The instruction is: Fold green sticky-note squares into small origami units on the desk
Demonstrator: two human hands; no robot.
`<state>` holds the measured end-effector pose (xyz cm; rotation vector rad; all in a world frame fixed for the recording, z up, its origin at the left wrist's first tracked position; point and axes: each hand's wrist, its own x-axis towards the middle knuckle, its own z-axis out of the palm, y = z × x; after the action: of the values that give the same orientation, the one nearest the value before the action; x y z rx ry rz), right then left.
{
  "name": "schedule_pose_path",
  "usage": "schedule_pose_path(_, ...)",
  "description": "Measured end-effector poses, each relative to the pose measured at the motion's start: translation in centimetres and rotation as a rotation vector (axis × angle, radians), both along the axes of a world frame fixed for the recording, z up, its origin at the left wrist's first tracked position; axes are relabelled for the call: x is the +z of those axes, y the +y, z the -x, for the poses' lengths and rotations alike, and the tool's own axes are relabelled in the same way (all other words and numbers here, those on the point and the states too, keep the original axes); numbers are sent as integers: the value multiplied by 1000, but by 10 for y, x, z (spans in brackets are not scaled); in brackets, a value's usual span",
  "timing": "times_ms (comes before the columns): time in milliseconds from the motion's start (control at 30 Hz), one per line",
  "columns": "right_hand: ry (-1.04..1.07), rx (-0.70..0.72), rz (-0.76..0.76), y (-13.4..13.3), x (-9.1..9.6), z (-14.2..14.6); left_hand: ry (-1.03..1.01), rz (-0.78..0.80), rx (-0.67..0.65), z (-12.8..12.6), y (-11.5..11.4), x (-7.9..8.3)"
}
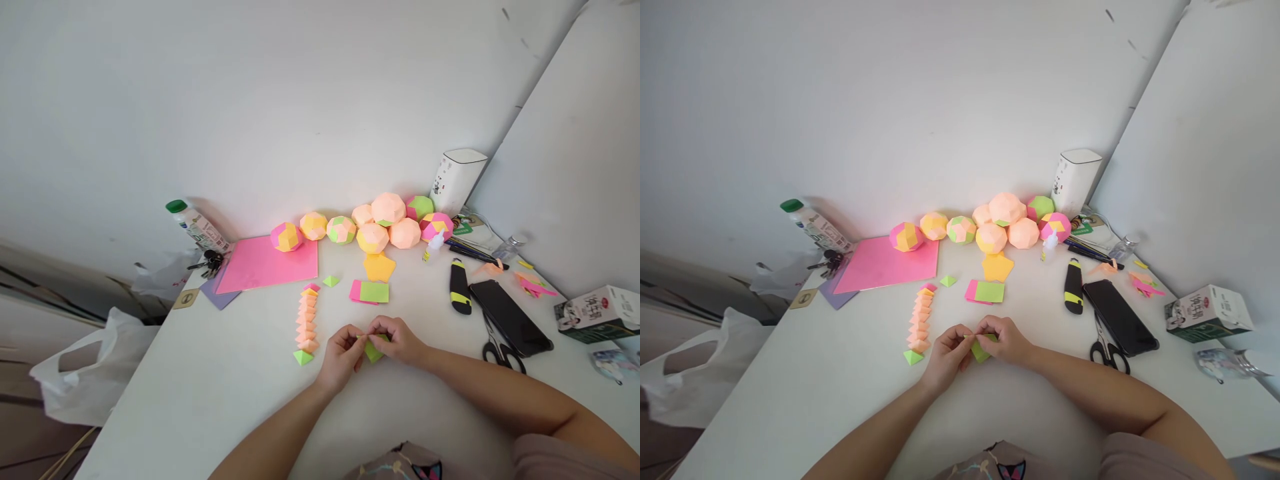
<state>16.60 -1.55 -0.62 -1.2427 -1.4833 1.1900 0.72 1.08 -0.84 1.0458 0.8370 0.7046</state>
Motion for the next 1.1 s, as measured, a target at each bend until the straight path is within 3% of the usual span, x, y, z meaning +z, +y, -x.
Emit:
schedule_pose_path(100,15,-4,1,0,0,1,-20,8,8,1,-1,-3)
schedule_pose_path(300,203,-31,197,0,-1,-2,-98,136,155,1,1,-5)
schedule_pose_path(500,406,-43,164,1,-3,-6,-134,195,220,1,4,-4)
schedule_pose_path(767,209,-27,189,0,-2,-3,-185,209,188,-1,4,-1)
schedule_pose_path(967,229,-55,179,2,-5,-4,-223,169,210,0,3,-3)
schedule_pose_path(1100,247,-74,155,2,-8,-3,-135,77,144,0,2,-4)
